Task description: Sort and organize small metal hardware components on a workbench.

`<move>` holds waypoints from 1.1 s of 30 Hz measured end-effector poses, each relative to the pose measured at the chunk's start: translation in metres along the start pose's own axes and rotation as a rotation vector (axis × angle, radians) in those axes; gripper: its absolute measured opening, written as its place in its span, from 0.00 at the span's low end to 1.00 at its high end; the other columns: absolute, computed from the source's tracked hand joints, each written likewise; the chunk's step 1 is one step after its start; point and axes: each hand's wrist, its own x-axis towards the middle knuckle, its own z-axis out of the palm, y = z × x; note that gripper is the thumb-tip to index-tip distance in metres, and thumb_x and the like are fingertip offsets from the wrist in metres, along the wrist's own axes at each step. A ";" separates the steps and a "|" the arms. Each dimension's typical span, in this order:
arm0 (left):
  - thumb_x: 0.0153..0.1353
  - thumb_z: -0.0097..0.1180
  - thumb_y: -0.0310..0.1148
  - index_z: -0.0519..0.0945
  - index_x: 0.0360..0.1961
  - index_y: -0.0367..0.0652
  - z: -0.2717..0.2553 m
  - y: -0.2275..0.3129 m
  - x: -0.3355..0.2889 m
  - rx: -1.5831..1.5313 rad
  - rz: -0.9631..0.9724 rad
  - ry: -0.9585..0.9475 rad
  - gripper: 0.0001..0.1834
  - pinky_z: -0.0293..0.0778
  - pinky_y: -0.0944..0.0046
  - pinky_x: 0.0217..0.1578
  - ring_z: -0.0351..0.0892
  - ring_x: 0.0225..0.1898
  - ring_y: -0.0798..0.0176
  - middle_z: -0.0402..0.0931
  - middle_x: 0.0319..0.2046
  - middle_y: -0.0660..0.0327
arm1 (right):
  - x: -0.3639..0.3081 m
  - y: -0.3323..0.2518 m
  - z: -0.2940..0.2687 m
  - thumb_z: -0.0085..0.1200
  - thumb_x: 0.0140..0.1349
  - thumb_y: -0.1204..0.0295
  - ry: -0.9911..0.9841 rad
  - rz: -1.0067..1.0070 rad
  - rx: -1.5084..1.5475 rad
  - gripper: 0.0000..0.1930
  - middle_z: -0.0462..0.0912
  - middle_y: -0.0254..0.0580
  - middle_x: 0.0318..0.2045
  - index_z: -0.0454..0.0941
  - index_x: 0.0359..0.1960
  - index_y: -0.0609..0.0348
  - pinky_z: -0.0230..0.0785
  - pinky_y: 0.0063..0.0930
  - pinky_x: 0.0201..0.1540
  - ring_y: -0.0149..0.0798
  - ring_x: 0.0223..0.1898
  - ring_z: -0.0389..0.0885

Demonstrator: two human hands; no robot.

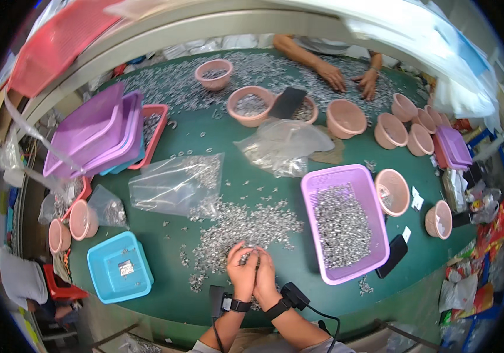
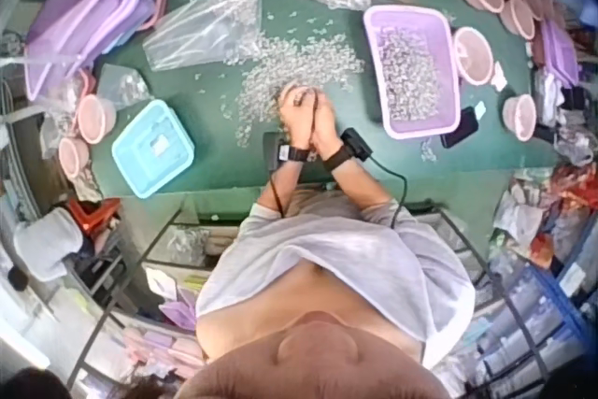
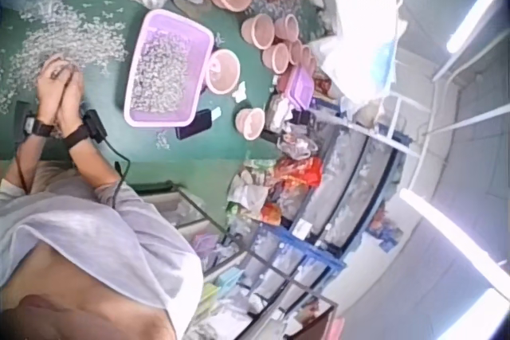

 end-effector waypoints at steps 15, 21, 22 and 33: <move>0.52 0.48 0.30 0.71 0.38 0.37 0.155 0.049 -0.039 0.006 0.395 -0.629 0.12 0.62 0.62 0.45 0.66 0.45 0.53 0.68 0.42 0.50 | 0.002 -0.193 -0.102 0.40 0.54 0.71 0.257 -0.581 -0.959 0.13 0.73 0.47 0.35 0.69 0.39 0.64 0.60 0.28 0.45 0.39 0.40 0.69; 0.50 0.48 0.25 0.72 0.39 0.38 0.080 0.067 -0.020 0.054 0.458 -0.442 0.13 0.63 0.60 0.44 0.70 0.41 0.53 0.72 0.38 0.53 | -0.048 -0.194 -0.070 0.43 0.53 0.77 0.139 -0.703 -0.992 0.09 0.73 0.52 0.39 0.71 0.35 0.63 0.58 0.32 0.49 0.46 0.46 0.68; 0.49 0.47 0.25 0.72 0.38 0.37 0.061 0.050 -0.009 0.092 0.485 -0.317 0.12 0.63 0.60 0.44 0.71 0.40 0.53 0.72 0.37 0.53 | -0.057 -0.178 -0.051 0.43 0.53 0.77 0.058 -0.479 -0.896 0.09 0.72 0.51 0.39 0.71 0.37 0.63 0.58 0.32 0.49 0.45 0.46 0.68; 0.54 0.43 0.41 0.60 0.53 0.43 -0.086 -0.087 0.063 0.755 -0.003 0.256 0.26 0.45 0.47 0.53 0.49 0.56 0.44 0.56 0.53 0.49 | 0.104 -0.055 0.004 0.44 0.53 0.62 0.252 -1.061 -1.689 0.17 0.67 0.43 0.47 0.70 0.44 0.52 0.42 0.47 0.54 0.46 0.53 0.58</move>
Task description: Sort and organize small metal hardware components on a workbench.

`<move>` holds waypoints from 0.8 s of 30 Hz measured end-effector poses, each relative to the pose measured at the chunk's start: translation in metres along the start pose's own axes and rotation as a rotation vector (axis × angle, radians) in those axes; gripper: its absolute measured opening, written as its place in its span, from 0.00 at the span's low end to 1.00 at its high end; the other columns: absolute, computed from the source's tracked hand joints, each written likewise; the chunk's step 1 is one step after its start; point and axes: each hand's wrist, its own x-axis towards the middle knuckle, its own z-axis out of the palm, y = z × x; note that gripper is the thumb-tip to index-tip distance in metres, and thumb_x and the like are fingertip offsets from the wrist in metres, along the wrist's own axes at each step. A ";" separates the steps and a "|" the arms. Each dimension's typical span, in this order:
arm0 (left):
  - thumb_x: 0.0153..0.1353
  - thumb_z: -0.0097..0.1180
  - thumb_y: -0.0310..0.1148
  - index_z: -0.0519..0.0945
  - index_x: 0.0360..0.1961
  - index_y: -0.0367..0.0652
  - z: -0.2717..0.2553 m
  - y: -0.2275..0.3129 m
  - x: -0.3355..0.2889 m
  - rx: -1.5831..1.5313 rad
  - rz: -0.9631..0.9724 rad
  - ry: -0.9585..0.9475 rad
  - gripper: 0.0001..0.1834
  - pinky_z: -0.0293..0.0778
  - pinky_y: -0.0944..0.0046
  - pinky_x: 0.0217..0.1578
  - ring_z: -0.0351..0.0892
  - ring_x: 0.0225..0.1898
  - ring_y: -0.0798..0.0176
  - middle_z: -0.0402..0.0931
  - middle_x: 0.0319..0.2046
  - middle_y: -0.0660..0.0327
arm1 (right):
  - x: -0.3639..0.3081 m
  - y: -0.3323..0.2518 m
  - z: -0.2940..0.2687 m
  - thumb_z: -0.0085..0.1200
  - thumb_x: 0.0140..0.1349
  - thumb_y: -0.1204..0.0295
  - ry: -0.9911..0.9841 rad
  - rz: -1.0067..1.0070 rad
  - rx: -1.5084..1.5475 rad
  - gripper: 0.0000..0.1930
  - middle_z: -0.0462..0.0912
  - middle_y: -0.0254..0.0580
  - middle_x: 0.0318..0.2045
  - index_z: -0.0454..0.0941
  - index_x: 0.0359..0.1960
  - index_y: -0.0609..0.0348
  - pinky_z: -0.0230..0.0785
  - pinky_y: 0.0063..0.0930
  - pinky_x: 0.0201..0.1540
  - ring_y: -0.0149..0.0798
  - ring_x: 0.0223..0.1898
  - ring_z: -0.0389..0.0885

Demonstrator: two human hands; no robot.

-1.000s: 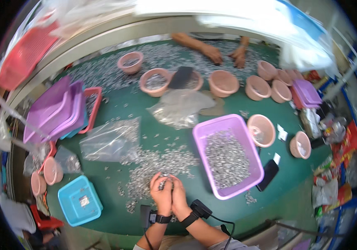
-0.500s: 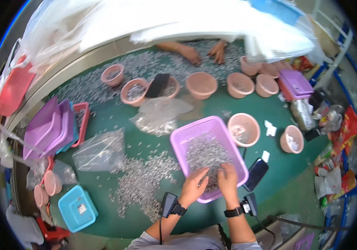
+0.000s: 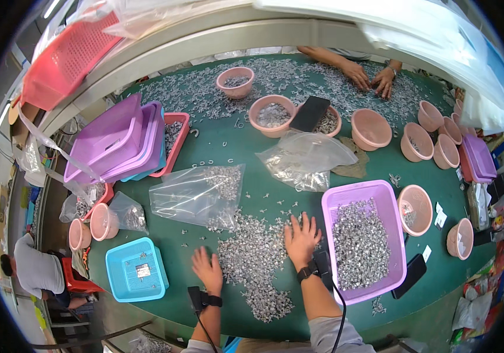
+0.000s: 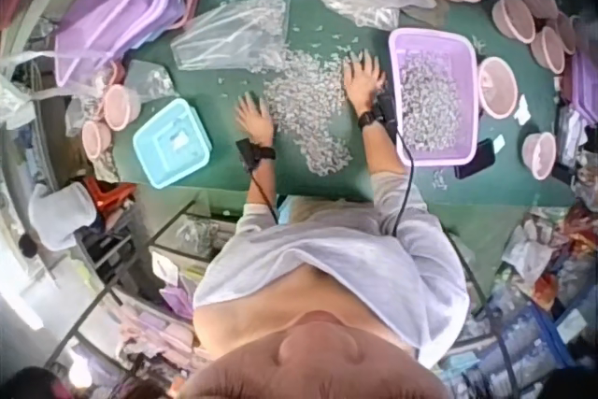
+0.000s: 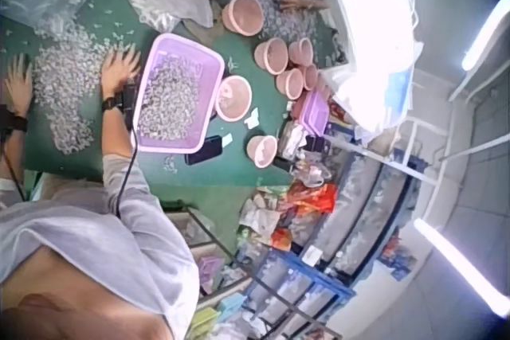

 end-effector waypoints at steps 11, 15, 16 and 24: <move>0.48 0.50 0.38 0.64 0.50 0.40 0.025 0.074 -0.014 -0.342 0.252 -0.226 0.27 0.53 0.54 0.50 0.58 0.51 0.47 0.60 0.50 0.49 | -0.040 -0.041 0.012 0.47 0.50 0.66 -0.137 -0.080 0.332 0.14 0.74 0.39 0.37 0.72 0.40 0.53 0.52 0.36 0.48 0.40 0.40 0.70; 0.49 0.50 0.34 0.65 0.47 0.37 0.030 0.082 -0.019 -0.550 0.243 -0.302 0.24 0.55 0.55 0.49 0.60 0.50 0.48 0.61 0.49 0.48 | -0.045 -0.046 0.012 0.45 0.53 0.68 -0.224 0.109 0.506 0.13 0.74 0.41 0.36 0.72 0.40 0.57 0.56 0.29 0.45 0.39 0.38 0.71; 0.50 0.50 0.31 0.66 0.46 0.36 0.032 0.087 -0.021 -0.632 0.202 -0.262 0.21 0.59 0.59 0.47 0.65 0.46 0.54 0.65 0.46 0.51 | -0.045 -0.048 0.011 0.44 0.54 0.68 -0.293 0.352 0.715 0.14 0.75 0.40 0.36 0.72 0.40 0.59 0.57 0.25 0.44 0.36 0.38 0.71; 0.50 0.50 0.25 0.71 0.38 0.33 0.022 0.135 -0.022 -0.958 -0.203 -0.324 0.13 0.63 0.70 0.40 0.66 0.37 0.69 0.70 0.35 0.60 | -0.024 -0.059 -0.016 0.42 0.53 0.71 -0.239 0.948 1.365 0.13 0.73 0.36 0.36 0.71 0.39 0.64 0.58 0.18 0.43 0.27 0.39 0.67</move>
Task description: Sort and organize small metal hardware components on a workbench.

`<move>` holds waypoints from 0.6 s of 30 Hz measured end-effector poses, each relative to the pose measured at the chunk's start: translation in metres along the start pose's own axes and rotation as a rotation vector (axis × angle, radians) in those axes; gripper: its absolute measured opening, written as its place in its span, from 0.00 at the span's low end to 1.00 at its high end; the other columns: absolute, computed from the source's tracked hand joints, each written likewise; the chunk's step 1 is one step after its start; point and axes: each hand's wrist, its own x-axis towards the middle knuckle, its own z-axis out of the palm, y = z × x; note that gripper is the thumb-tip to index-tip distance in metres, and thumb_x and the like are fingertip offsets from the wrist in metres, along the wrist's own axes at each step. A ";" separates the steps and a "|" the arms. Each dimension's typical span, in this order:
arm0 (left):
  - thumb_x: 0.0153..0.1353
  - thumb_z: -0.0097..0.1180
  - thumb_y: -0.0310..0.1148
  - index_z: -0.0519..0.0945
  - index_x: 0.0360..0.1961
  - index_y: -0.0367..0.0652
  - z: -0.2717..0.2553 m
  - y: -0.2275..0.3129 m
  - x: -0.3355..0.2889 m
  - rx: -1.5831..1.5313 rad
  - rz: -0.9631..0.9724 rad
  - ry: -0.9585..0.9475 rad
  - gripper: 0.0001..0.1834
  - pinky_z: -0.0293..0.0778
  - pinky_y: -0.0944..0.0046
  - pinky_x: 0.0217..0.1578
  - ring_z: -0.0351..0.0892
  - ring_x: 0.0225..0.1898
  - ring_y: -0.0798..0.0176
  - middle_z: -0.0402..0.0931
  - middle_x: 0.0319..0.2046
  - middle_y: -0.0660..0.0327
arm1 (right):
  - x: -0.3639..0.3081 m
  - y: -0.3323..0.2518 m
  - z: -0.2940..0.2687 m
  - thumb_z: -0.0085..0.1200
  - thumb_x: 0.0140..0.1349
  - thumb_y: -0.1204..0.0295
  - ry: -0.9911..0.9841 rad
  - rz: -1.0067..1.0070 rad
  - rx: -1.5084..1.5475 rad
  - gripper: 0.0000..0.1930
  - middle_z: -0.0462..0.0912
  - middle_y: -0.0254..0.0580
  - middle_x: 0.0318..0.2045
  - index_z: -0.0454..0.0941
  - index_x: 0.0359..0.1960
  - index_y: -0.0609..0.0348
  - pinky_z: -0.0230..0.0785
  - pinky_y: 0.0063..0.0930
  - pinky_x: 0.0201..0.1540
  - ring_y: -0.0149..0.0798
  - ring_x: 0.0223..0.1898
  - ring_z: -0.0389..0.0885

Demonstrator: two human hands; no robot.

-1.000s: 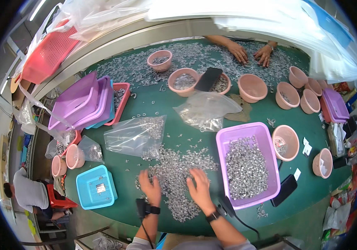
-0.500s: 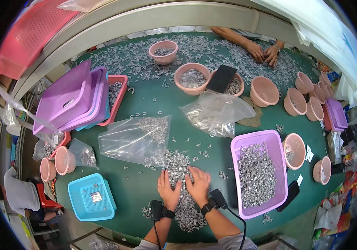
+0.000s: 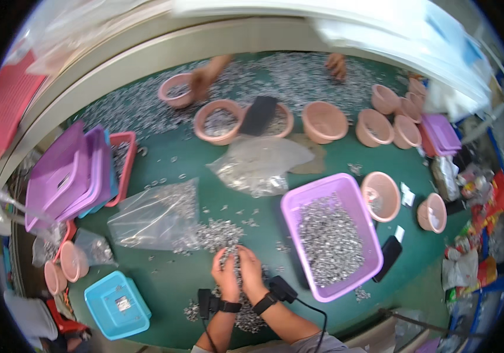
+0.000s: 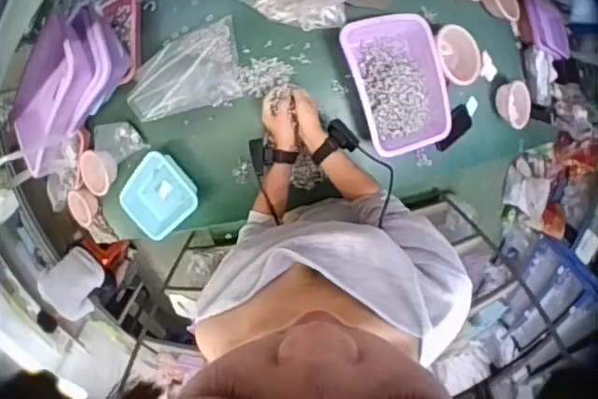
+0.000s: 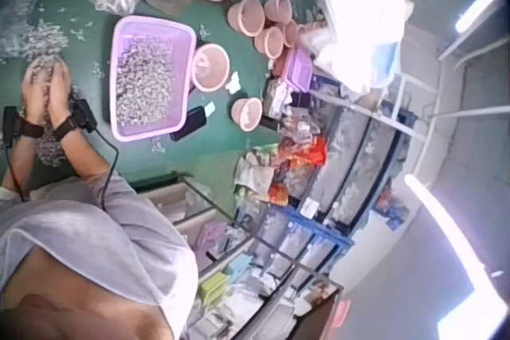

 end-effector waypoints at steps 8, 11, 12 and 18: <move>0.50 0.49 0.24 0.71 0.38 0.33 0.068 0.074 -0.039 -0.098 0.155 -0.217 0.12 0.65 0.70 0.38 0.69 0.35 0.69 0.71 0.34 0.60 | -0.030 -0.097 -0.032 0.41 0.54 0.73 -0.005 -0.210 0.213 0.13 0.74 0.38 0.34 0.71 0.39 0.66 0.60 0.18 0.42 0.28 0.37 0.69; 0.50 0.50 0.26 0.70 0.38 0.34 0.114 0.088 -0.051 -0.136 0.233 -0.315 0.13 0.66 0.70 0.38 0.69 0.35 0.69 0.71 0.34 0.60 | -0.024 -0.141 -0.059 0.40 0.53 0.73 0.068 -0.374 0.167 0.14 0.72 0.42 0.38 0.70 0.40 0.67 0.59 0.21 0.45 0.31 0.40 0.69; 0.50 0.50 0.26 0.70 0.38 0.34 0.129 0.086 -0.051 -0.185 0.254 -0.365 0.13 0.66 0.71 0.37 0.68 0.34 0.70 0.71 0.33 0.61 | -0.017 -0.153 -0.070 0.39 0.53 0.74 0.048 -0.365 0.208 0.14 0.71 0.44 0.40 0.70 0.40 0.68 0.59 0.23 0.46 0.33 0.42 0.68; 0.53 0.48 0.31 0.70 0.41 0.35 0.133 0.047 -0.022 0.494 0.563 -0.631 0.15 0.58 0.63 0.49 0.64 0.49 0.54 0.66 0.46 0.50 | 0.047 -0.160 -0.161 0.40 0.55 0.69 0.353 -0.578 -0.980 0.15 0.72 0.49 0.41 0.69 0.39 0.68 0.58 0.27 0.47 0.41 0.45 0.68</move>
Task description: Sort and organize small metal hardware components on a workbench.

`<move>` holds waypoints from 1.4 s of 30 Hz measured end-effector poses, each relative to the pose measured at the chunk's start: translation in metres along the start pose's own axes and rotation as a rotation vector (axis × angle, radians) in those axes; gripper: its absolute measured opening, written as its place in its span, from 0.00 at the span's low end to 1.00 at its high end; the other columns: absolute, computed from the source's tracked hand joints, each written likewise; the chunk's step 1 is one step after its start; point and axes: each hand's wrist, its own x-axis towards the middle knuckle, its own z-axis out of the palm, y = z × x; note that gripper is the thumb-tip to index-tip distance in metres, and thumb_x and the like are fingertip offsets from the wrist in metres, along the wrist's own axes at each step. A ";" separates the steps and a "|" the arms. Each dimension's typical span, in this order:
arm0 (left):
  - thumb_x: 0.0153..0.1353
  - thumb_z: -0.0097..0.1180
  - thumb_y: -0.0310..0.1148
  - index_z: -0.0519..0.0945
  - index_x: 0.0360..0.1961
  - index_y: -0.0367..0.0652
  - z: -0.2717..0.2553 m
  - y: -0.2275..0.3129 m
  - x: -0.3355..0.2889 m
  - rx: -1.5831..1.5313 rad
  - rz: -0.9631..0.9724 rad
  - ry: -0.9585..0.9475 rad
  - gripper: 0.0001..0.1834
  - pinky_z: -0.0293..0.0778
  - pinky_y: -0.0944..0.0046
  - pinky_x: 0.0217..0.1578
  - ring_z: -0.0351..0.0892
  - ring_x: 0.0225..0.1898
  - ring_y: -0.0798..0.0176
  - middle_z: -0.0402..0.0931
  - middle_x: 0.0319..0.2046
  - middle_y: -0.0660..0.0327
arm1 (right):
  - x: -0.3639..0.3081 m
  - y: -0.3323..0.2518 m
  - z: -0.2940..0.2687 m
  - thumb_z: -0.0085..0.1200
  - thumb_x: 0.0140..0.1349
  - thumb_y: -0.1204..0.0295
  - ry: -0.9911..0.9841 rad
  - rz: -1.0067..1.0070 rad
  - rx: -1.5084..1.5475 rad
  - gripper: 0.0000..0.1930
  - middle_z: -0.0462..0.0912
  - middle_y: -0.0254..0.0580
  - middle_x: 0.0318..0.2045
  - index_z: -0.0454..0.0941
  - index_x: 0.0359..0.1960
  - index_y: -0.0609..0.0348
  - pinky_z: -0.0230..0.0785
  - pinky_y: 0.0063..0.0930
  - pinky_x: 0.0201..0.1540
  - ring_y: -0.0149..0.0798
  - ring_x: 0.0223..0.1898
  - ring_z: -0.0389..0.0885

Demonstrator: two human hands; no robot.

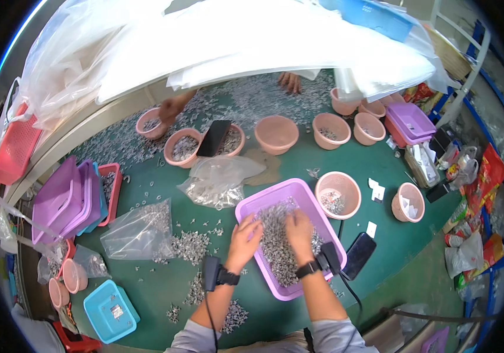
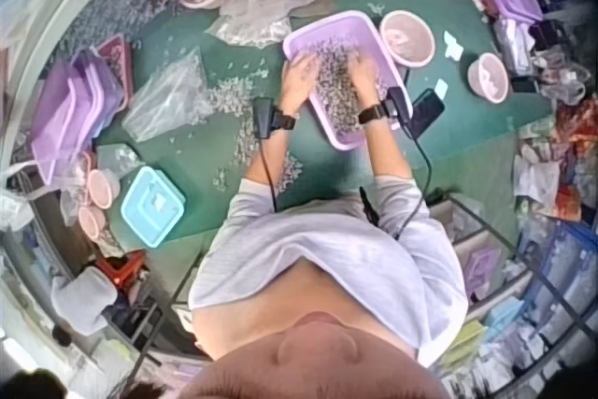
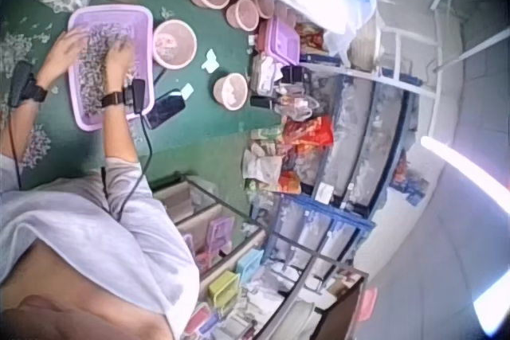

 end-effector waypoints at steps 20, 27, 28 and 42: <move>0.52 0.42 0.30 0.65 0.48 0.38 -0.063 -0.093 -0.191 0.283 -0.438 0.375 0.20 0.44 0.55 0.54 0.52 0.54 0.49 0.56 0.53 0.50 | -0.174 -0.018 0.155 0.43 0.53 0.72 -0.311 -0.500 0.159 0.11 0.73 0.44 0.39 0.73 0.37 0.60 0.54 0.38 0.50 0.47 0.45 0.67; 0.50 0.47 0.33 0.67 0.46 0.40 -0.059 -0.107 -0.176 -0.024 -0.421 0.522 0.20 0.49 0.56 0.51 0.59 0.49 0.51 0.62 0.49 0.52 | -0.201 -0.029 0.177 0.42 0.55 0.73 -0.459 0.124 0.541 0.10 0.75 0.40 0.34 0.73 0.37 0.60 0.61 0.22 0.42 0.36 0.38 0.70; 0.49 0.49 0.32 0.70 0.42 0.39 -0.059 -0.104 -0.171 -0.027 -0.432 0.564 0.17 0.51 0.57 0.50 0.61 0.48 0.53 0.65 0.47 0.54 | -0.198 -0.039 0.172 0.41 0.56 0.73 -0.500 0.336 0.738 0.10 0.74 0.39 0.34 0.72 0.37 0.61 0.62 0.21 0.40 0.33 0.36 0.70; 0.48 0.49 0.23 0.76 0.27 0.36 -0.046 0.038 -0.078 -0.180 -0.238 0.559 0.05 0.60 0.65 0.44 0.67 0.40 0.61 0.73 0.36 0.59 | -0.137 -0.104 0.039 0.37 0.55 0.76 -0.152 0.391 1.130 0.09 0.72 0.37 0.33 0.70 0.34 0.64 0.62 0.21 0.41 0.29 0.36 0.69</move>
